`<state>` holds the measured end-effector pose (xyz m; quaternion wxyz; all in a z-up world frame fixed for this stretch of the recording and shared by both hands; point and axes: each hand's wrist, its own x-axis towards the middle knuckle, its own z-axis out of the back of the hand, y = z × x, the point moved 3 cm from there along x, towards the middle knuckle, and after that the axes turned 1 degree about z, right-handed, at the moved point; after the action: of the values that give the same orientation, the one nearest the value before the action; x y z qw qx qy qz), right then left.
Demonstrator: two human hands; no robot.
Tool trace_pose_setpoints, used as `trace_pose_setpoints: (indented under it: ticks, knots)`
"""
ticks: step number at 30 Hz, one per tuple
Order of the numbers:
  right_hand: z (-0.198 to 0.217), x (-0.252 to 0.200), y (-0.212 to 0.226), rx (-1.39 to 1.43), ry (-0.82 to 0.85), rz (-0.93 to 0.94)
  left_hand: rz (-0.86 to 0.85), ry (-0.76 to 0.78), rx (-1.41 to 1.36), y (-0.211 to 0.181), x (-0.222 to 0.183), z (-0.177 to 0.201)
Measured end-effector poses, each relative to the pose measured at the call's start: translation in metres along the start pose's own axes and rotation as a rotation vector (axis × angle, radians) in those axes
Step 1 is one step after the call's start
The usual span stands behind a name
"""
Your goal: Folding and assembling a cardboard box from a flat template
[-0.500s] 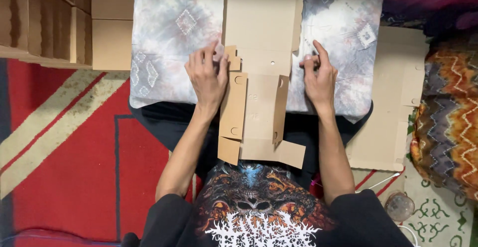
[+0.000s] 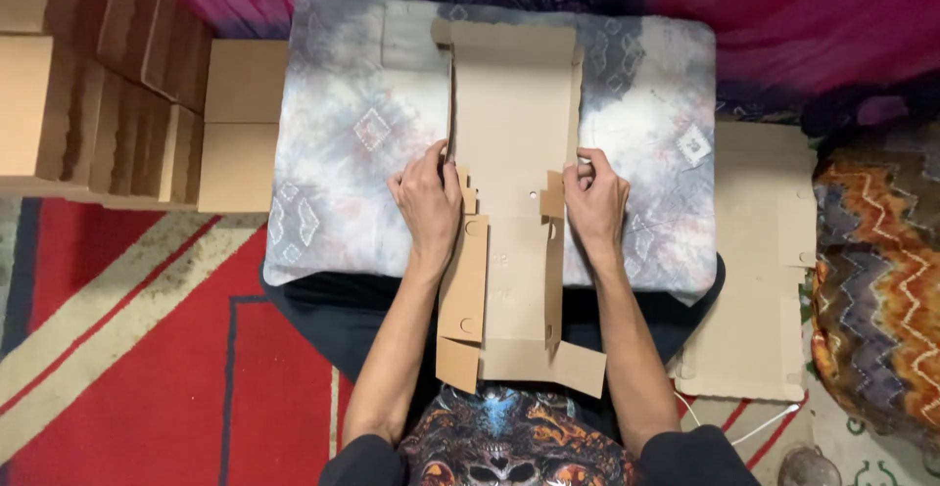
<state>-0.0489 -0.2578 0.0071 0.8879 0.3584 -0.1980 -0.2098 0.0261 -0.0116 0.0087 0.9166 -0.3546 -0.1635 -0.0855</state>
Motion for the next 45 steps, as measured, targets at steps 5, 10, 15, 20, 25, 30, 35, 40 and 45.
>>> trace_pose_setpoints:
  ticks: [5, 10, 15, 20, 25, 30, 35, 40, 45]
  knots:
    - [0.003, 0.002, 0.009, -0.031, -0.025, -0.032, 0.041, -0.039, 0.035, -0.009, 0.0, 0.008]
    - [0.005, -0.002, 0.014, -0.018, -0.056, -0.047, 0.069, -0.001, -0.062, -0.023, -0.003, 0.025]
    - [0.009, 0.01, 0.025, 0.036, -0.158, -0.045, 0.085, -0.028, -0.174, -0.008, 0.005, 0.01]
    - [-0.003, 0.052, 0.038, 0.229, 0.002, -0.052, 0.063, 0.081, -0.296, -0.022, 0.044, -0.001]
    - [-0.001, 0.063, 0.051, 0.452, 0.289, 0.016, -0.025, 0.358, -0.242, -0.04, 0.05, 0.002]
    - [0.024, 0.037, 0.035, 0.381, 0.203, 0.112, -0.2, 0.41, 0.073, -0.01, 0.023, -0.021]
    - [0.008, 0.028, 0.001, 0.068, 0.255, 0.337, -0.262, 0.353, 0.144, -0.008, 0.019, -0.029]
    - [0.003, 0.03, 0.001, -0.086, 0.286, 0.485, -0.288, 0.299, 0.155, -0.009, 0.019, -0.028]
    - [0.001, 0.033, -0.004, -0.203, 0.266, 0.561, -0.427, 0.447, 0.109, -0.027, 0.02, -0.033]
